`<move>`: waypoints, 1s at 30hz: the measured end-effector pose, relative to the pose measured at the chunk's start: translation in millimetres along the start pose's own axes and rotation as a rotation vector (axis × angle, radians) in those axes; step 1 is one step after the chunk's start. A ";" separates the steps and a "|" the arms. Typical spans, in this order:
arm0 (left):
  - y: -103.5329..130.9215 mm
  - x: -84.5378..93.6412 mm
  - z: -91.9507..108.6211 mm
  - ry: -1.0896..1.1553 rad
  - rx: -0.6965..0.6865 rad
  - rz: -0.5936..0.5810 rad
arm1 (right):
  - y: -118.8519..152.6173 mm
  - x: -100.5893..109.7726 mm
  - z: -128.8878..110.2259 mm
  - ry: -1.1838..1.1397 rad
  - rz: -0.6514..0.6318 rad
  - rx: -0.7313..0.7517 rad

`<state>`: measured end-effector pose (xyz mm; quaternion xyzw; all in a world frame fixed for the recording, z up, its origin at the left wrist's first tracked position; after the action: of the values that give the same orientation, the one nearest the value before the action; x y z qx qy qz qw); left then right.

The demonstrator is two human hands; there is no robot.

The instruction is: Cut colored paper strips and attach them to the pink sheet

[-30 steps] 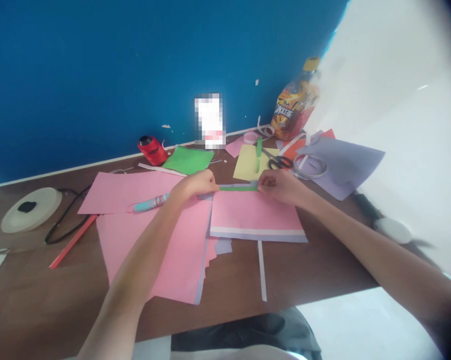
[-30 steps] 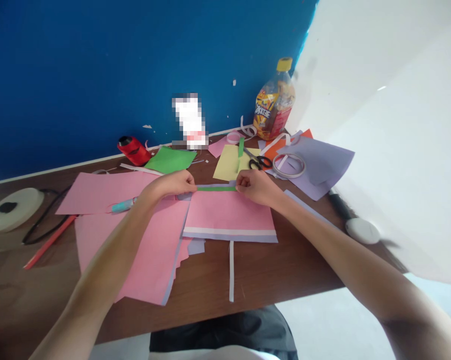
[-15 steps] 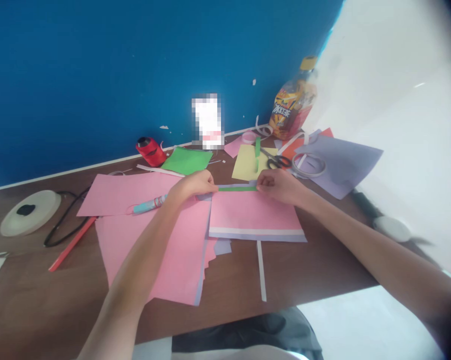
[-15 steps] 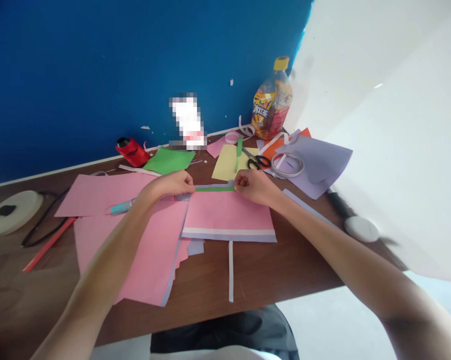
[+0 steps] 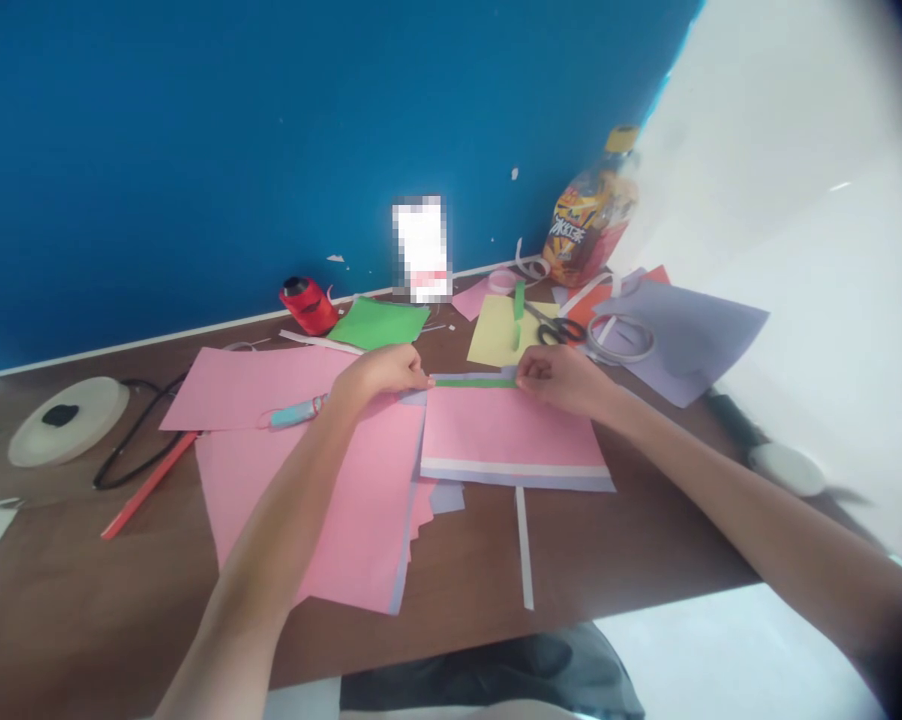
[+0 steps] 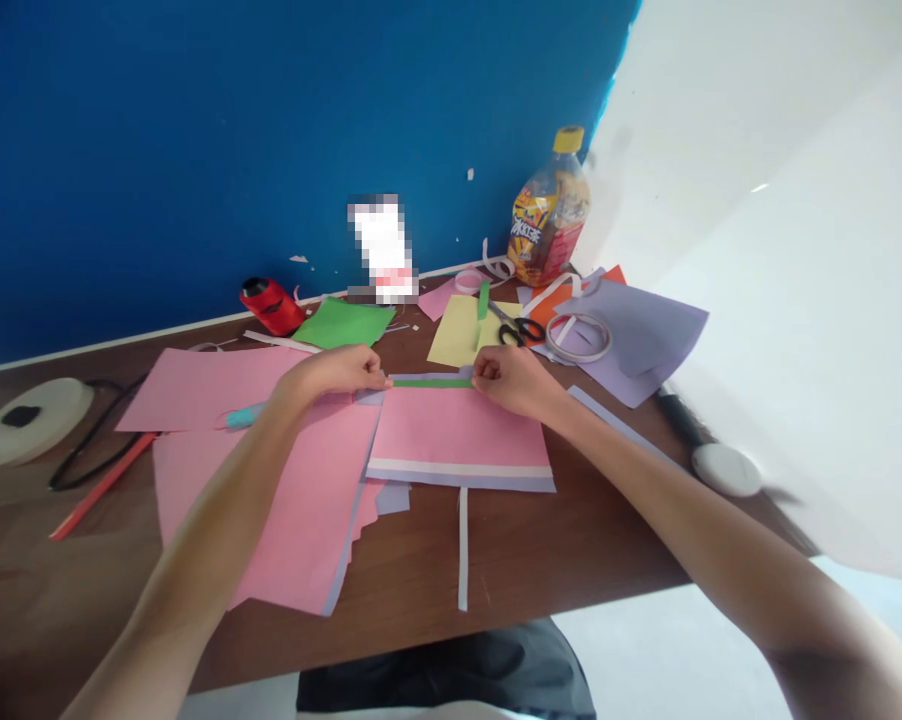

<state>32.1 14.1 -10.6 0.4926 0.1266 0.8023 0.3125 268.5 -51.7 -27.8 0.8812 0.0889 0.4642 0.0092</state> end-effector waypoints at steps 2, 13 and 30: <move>-0.4 1.8 -1.3 -0.032 -0.012 0.019 | 0.3 0.2 -0.9 0.018 0.012 0.000; -1.9 -2.9 -2.0 0.035 -0.048 -0.074 | -1.0 -0.5 2.4 -0.023 -0.007 -0.022; 14.0 -5.5 52.9 -0.242 -0.124 0.519 | -1.4 0.0 1.4 -0.007 0.017 -0.012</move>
<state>74.5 -5.7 18.2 0.5803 -0.0912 0.7972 0.1393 269.5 -50.2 -28.7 0.8835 0.0788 0.4616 0.0109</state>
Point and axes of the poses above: each hand's wrist, its own y-axis away from the middle knuckle, its own x-axis out of the back of the hand, z = x × y, the point moved 6 cm from there along -y, towards the middle knuckle, and after that the axes turned 12 degrees about y, right-handed, at the moved point
